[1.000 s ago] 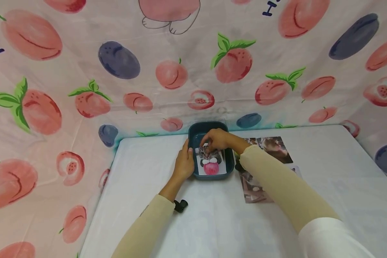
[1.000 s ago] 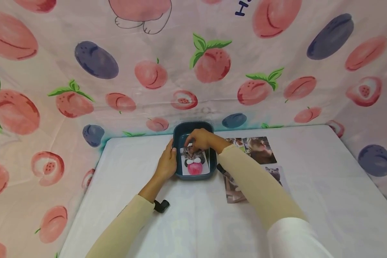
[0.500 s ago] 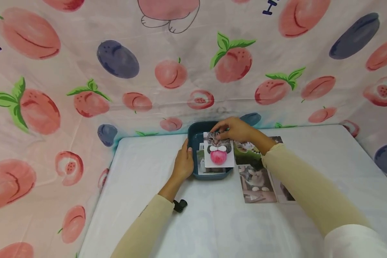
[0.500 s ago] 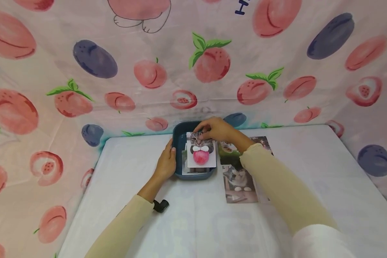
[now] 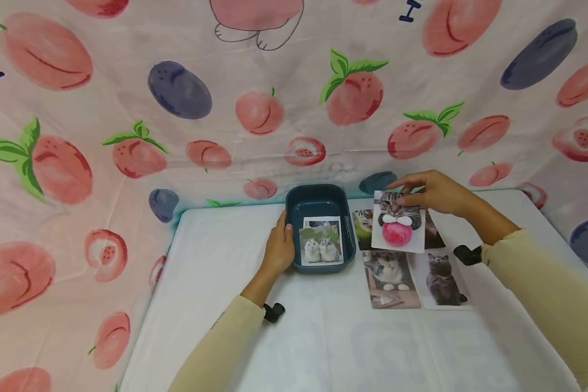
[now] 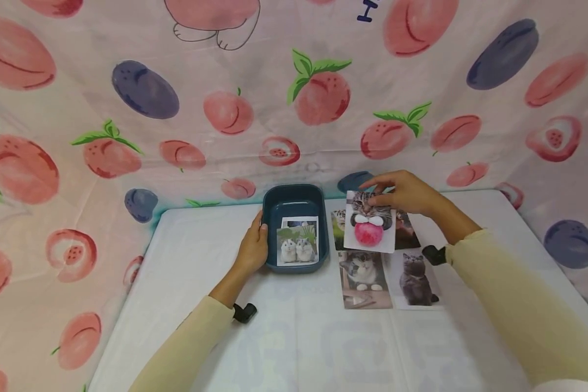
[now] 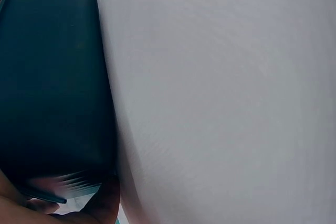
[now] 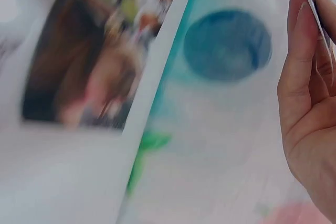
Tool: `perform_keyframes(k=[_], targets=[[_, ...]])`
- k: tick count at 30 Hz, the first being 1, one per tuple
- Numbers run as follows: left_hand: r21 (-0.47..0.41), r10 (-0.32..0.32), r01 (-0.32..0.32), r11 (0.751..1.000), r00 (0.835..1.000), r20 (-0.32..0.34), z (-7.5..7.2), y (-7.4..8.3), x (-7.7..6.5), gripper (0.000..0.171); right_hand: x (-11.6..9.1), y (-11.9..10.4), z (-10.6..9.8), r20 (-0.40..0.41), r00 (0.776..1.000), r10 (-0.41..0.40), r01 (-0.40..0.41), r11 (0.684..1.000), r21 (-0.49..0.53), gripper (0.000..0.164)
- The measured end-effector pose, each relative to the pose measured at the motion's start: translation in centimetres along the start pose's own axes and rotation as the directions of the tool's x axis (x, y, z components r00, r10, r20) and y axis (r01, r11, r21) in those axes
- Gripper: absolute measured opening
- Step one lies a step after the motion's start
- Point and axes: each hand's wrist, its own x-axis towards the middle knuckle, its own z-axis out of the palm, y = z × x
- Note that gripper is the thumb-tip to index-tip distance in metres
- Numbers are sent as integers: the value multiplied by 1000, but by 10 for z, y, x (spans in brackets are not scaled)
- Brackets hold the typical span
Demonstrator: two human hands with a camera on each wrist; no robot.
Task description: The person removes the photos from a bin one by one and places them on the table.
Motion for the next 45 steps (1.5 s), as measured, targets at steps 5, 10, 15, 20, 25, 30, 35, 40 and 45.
perform_keyframes(k=[5,10,15,20,25,30,35,40,45], targets=[[-7,5,-5,1000,1000,1,0,0,0,53,-31,33,-21,10,992,127,-127,992,-7,48],[-7,-1,1,1000,1000,4,0,0,0,53,-62,65,-34,17,986,166,-164,984,-71,48],[-3,-5,5,1000,1000,6,0,-2,0,53,-88,100,-38,-8,989,150,-150,985,-91,37],[4,-8,8,1000,1000,6,0,-3,0,53,-107,134,-30,22,984,178,-177,983,-38,36],[-1,-5,5,1000,1000,11,0,-3,0,54,-116,161,-19,63,975,211,-211,977,-1,37],[7,-3,3,1000,1000,9,1,-4,2,54,-119,175,-9,93,972,214,-213,977,-13,36],[7,3,-3,1000,1000,6,0,-4,2,54,-120,181,-2,91,972,218,-217,976,-18,35],[10,10,-10,1000,1000,8,0,-3,1,54,-119,183,4,48,979,198,-194,978,-79,36],[8,7,-7,1000,1000,9,0,-2,0,54,-116,180,7,31,967,252,-248,964,-99,46]])
